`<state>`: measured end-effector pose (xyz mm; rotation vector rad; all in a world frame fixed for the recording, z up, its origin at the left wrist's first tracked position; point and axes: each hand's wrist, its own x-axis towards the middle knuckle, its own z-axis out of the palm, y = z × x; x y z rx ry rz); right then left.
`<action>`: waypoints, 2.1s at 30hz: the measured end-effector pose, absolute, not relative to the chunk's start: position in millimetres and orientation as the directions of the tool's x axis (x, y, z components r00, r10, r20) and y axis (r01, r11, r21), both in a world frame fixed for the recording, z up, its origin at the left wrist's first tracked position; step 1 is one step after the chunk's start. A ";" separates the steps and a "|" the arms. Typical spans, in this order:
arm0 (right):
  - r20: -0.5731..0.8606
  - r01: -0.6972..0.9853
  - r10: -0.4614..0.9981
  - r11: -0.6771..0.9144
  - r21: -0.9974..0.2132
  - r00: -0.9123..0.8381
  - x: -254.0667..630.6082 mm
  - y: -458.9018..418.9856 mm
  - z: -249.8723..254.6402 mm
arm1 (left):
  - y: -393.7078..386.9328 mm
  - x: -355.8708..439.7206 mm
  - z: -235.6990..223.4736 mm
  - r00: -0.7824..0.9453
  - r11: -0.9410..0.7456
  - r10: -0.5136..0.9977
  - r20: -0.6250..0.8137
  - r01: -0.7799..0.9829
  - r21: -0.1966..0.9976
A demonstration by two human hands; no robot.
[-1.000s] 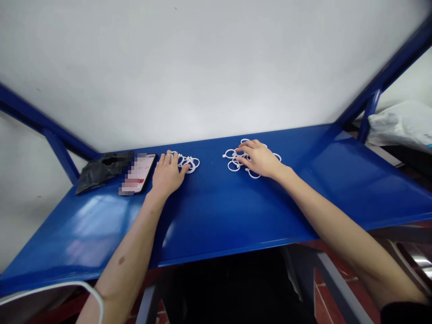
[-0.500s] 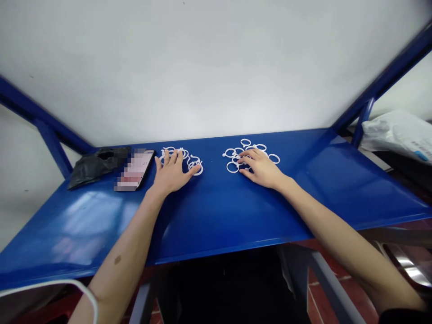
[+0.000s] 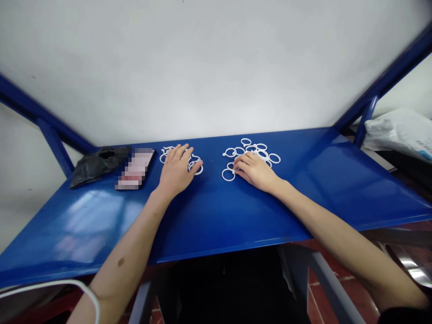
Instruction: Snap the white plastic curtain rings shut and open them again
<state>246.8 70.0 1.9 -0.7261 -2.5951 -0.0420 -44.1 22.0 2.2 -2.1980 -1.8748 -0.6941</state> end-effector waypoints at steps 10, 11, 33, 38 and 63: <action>0.590 0.507 0.674 0.733 -0.454 -0.445 247.1 63.6 9.5 | 8.5 10.7 -11.3 0.601 -0.677 0.681 0.419 0.735 0.046; 0.585 0.489 0.713 0.697 -0.525 -0.388 247.4 63.3 10.3 | 8.9 10.9 -12.3 0.598 -0.674 0.682 0.420 0.737 0.047; 0.323 0.497 0.817 0.555 -0.667 -0.478 228.1 57.7 -0.1 | 5.9 14.4 -12.4 0.652 -0.725 0.641 0.404 0.688 0.039; 0.405 0.516 0.748 0.658 -0.548 -0.525 229.0 60.7 -5.3 | 5.6 16.0 -11.2 0.632 -0.704 0.683 0.367 0.704 0.096; 0.421 0.603 0.483 0.766 0.223 -0.768 214.8 24.2 7.2 | -3.8 27.5 -0.9 0.608 -0.518 0.634 0.477 0.792 -0.322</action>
